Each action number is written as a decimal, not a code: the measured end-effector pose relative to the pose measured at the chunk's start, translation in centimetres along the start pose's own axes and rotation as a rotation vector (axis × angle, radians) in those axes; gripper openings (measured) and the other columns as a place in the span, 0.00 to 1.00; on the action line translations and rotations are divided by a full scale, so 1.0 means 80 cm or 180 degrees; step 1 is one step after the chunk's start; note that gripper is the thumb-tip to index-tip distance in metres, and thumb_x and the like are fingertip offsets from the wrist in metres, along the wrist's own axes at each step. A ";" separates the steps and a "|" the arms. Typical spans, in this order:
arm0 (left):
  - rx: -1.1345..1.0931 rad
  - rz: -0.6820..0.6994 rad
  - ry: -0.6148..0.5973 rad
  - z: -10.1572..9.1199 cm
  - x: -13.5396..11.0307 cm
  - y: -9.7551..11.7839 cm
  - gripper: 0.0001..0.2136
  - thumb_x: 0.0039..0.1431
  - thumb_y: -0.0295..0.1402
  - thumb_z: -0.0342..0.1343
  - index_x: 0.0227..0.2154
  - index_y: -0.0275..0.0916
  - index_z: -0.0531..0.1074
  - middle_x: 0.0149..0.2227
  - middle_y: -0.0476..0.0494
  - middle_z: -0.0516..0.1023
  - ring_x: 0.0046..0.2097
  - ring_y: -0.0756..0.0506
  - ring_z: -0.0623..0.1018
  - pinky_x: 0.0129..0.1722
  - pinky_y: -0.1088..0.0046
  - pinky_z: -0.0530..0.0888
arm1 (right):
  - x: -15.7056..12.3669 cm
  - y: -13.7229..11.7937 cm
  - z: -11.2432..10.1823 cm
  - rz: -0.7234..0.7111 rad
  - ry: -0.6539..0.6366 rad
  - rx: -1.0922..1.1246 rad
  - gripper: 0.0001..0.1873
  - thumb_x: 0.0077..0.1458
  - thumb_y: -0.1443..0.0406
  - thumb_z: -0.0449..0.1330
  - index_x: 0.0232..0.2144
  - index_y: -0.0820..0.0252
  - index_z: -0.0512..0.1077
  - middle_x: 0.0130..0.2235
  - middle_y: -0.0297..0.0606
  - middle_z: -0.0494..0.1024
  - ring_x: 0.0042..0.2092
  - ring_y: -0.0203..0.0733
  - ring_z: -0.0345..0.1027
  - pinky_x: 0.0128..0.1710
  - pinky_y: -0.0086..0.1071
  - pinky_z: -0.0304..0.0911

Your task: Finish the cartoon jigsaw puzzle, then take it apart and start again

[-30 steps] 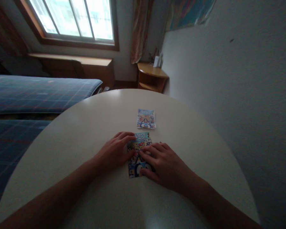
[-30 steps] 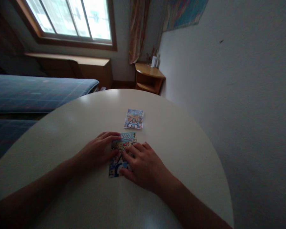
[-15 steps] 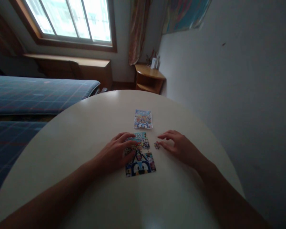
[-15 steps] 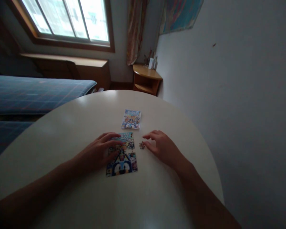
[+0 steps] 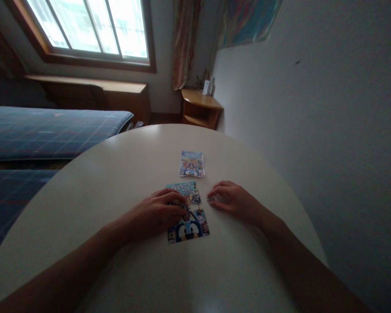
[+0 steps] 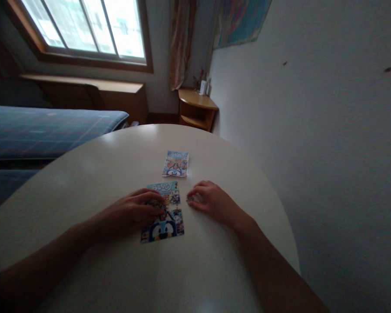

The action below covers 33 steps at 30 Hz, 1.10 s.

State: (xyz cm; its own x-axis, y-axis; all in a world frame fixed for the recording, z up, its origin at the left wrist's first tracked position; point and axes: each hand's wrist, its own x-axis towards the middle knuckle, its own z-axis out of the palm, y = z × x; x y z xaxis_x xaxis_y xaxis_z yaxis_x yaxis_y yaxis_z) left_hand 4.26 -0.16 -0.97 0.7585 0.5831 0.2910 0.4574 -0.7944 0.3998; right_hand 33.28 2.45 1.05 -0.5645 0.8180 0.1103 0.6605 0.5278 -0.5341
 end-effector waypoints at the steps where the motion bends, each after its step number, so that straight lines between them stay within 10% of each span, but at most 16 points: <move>1: -0.0005 0.0005 0.0011 0.000 0.000 0.000 0.11 0.65 0.29 0.55 0.46 0.48 0.77 0.54 0.46 0.74 0.55 0.44 0.71 0.56 0.62 0.72 | 0.000 -0.001 0.000 -0.0002 0.0016 0.0021 0.06 0.56 0.65 0.64 0.39 0.54 0.78 0.43 0.39 0.77 0.46 0.43 0.70 0.49 0.38 0.64; 14: 0.0093 0.0044 -0.0034 -0.004 0.000 0.003 0.09 0.63 0.28 0.55 0.43 0.44 0.77 0.54 0.46 0.75 0.57 0.43 0.72 0.58 0.62 0.71 | 0.003 -0.037 0.039 0.0311 0.0579 0.0726 0.06 0.57 0.63 0.64 0.38 0.53 0.79 0.34 0.34 0.81 0.37 0.38 0.74 0.41 0.33 0.66; 33: 0.0093 0.0060 -0.0057 -0.006 0.001 0.004 0.10 0.62 0.27 0.55 0.43 0.44 0.77 0.54 0.45 0.75 0.56 0.43 0.73 0.58 0.62 0.71 | 0.010 -0.043 0.054 -0.0005 0.0387 0.0336 0.06 0.56 0.67 0.64 0.37 0.53 0.80 0.37 0.36 0.78 0.41 0.40 0.71 0.46 0.36 0.66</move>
State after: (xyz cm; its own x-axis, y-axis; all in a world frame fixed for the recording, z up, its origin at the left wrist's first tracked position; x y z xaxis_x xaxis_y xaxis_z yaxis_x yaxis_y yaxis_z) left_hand 4.25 -0.33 -0.42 0.7752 0.5650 0.2825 0.4560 -0.8100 0.3687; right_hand 28.42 0.33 -0.65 -0.4972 0.8422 0.2085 0.6003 0.5074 -0.6182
